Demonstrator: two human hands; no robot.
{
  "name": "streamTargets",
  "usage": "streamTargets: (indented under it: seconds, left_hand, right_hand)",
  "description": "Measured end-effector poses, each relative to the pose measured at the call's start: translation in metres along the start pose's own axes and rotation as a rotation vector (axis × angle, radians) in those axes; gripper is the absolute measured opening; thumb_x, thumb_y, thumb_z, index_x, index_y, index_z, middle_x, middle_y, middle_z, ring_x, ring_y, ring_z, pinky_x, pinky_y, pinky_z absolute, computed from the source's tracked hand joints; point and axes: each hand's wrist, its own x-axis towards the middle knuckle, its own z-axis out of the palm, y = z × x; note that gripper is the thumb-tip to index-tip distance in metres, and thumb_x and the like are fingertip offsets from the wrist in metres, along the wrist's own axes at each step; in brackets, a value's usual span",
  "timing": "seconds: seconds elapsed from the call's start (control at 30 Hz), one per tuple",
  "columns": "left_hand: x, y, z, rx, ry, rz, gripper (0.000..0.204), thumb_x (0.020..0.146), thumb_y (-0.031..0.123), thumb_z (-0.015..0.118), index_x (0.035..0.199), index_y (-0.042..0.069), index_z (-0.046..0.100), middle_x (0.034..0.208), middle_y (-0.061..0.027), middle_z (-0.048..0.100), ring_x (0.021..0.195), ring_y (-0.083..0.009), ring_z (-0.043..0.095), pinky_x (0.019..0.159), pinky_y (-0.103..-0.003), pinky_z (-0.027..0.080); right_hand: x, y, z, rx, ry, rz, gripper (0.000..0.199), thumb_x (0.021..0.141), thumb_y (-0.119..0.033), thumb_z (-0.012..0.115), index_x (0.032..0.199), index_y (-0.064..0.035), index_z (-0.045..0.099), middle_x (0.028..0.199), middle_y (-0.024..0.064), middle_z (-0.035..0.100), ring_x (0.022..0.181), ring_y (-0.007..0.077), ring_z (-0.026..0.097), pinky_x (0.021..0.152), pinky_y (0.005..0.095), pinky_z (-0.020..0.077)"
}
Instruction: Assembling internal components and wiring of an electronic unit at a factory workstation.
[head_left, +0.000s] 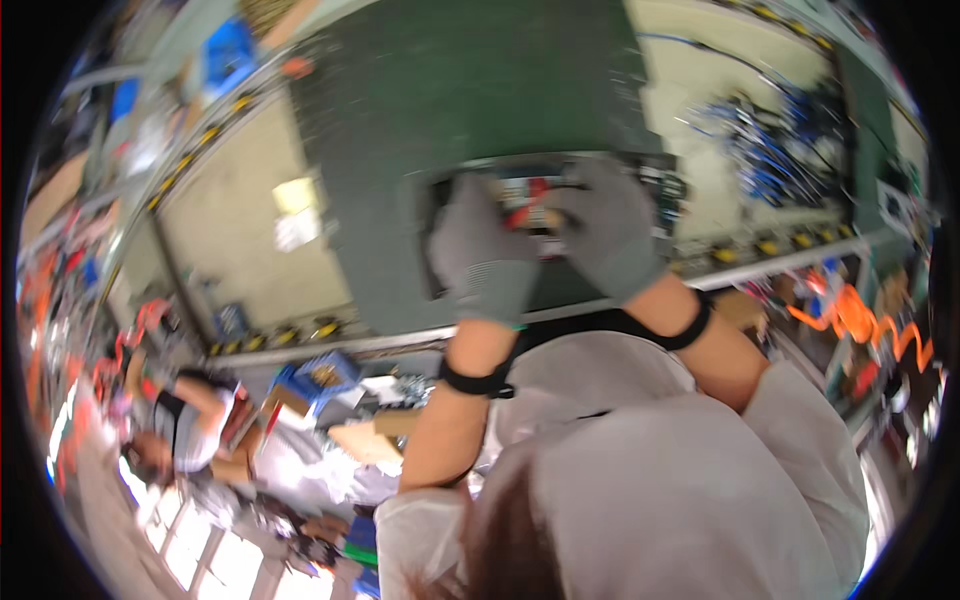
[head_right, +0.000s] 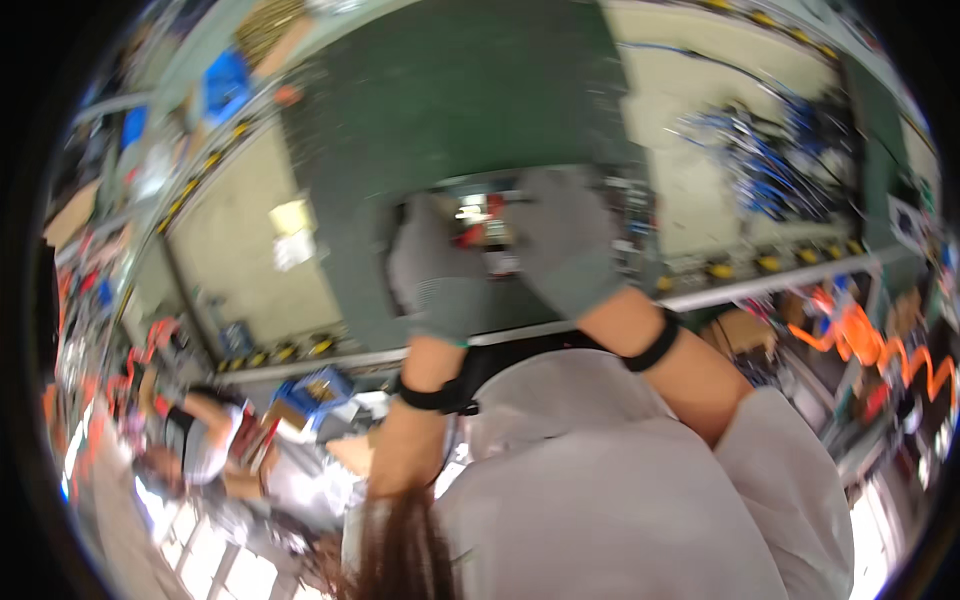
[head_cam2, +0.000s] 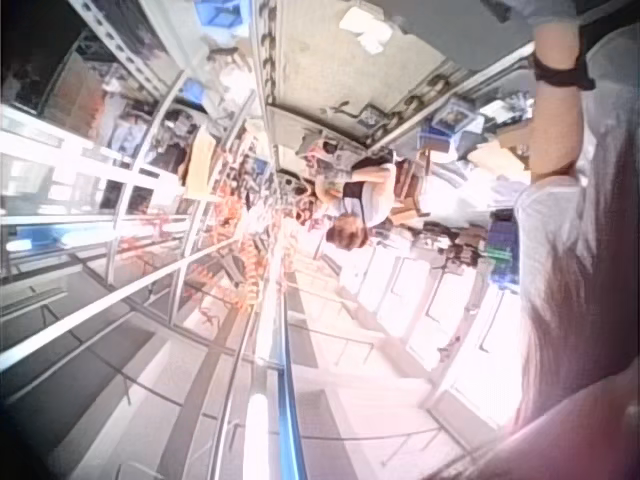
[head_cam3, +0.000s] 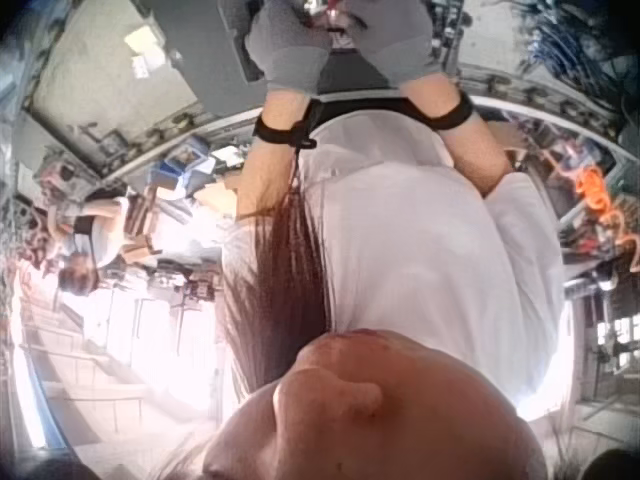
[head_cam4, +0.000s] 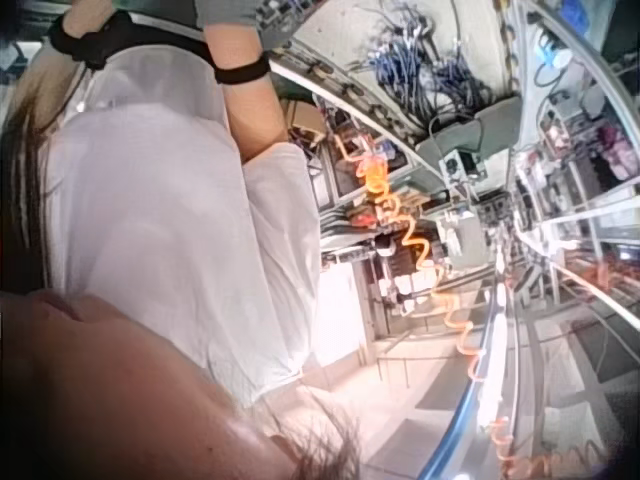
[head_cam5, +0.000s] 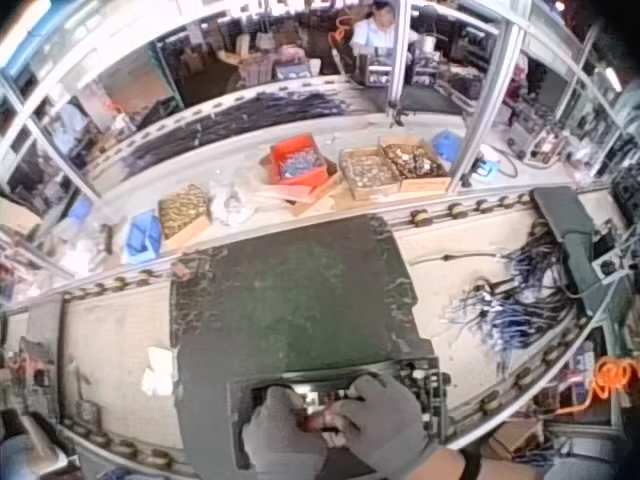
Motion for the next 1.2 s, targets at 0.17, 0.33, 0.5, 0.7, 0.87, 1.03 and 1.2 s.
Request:
streamTargets:
  seconds: [0.17,0.33,0.5,0.7,0.87,1.03,1.2]
  left_hand:
    - [-0.002,-0.005,-0.001,-0.021,-0.013,-0.026,0.048,0.061,0.015,0.085,0.101,0.012,0.058,0.089,-0.0106,0.068,0.088,-0.0325,0.068,0.074,-0.044,0.053]
    - [-0.006,-0.01,0.006,-0.04,0.064,0.087,0.053,0.067,0.018,0.083,0.109,0.009,0.052,0.098,-0.0093,0.066,0.098,-0.0281,0.066,0.083,-0.041,0.049]
    - [0.0,-0.011,0.02,0.014,0.075,0.11,0.063,0.069,0.025,0.086,0.118,0.007,0.051,0.108,-0.0091,0.068,0.108,-0.0262,0.066,0.088,-0.037,0.05]
    - [0.01,-0.011,0.033,-0.026,0.105,0.131,0.077,0.059,0.034,0.093,0.121,0.012,0.053,0.11,-0.0057,0.07,0.108,-0.0236,0.067,0.086,-0.035,0.051]
    - [0.015,-0.01,0.031,-0.051,0.135,0.12,0.081,0.059,0.035,0.093,0.125,0.012,0.053,0.114,-0.0063,0.07,0.112,-0.0239,0.067,0.088,-0.034,0.051]
    - [0.01,-0.012,0.031,-0.076,0.141,0.146,0.081,0.061,0.036,0.093,0.127,0.01,0.053,0.116,-0.0085,0.07,0.112,-0.0249,0.067,0.09,-0.034,0.052]
    - [0.008,-0.012,0.025,-0.095,0.111,0.144,0.083,0.059,0.038,0.094,0.127,0.011,0.053,0.116,-0.0086,0.07,0.112,-0.0246,0.068,0.09,-0.034,0.052]
  right_hand:
    - [0.005,-0.013,-0.012,0.011,-0.096,-0.058,0.017,0.069,-0.01,0.075,0.085,-0.0095,0.071,0.09,0.0089,0.057,0.088,0.0306,0.058,0.073,0.0411,0.048]
    - [-0.001,-0.011,-0.009,0.033,-0.094,-0.085,0.012,0.077,-0.009,0.071,0.088,-0.0034,0.069,0.088,0.0108,0.054,0.088,0.0302,0.058,0.076,0.0403,0.0481]
    - [-0.015,0.021,0.01,-0.083,-0.063,0.037,0.022,0.081,-0.01,0.071,0.103,-0.0063,0.072,0.13,0.0222,0.058,0.123,0.0356,0.056,0.099,0.0403,0.047]
    - [-0.015,0.023,0.014,-0.139,-0.021,0.017,0.023,0.079,-0.009,0.072,0.102,-0.005,0.072,0.123,0.0211,0.06,0.123,0.0364,0.055,0.101,0.0406,0.0457]
    - [-0.015,0.003,0.007,-0.088,-0.027,0.033,0.018,0.076,-0.009,0.073,0.093,-0.003,0.073,0.1,0.0149,0.06,0.099,0.0323,0.059,0.086,0.0406,0.0487]
    - [-0.019,-0.002,0.01,-0.148,0.024,-0.005,0.017,0.075,-0.008,0.073,0.091,-0.0033,0.073,0.091,0.0134,0.058,0.093,0.0322,0.058,0.08,0.0413,0.0483]
    - [-0.02,0.0,0.013,-0.194,0.081,-0.058,0.016,0.074,-0.008,0.073,0.09,-0.0028,0.072,0.092,0.0136,0.057,0.093,0.0333,0.058,0.078,0.0413,0.048]
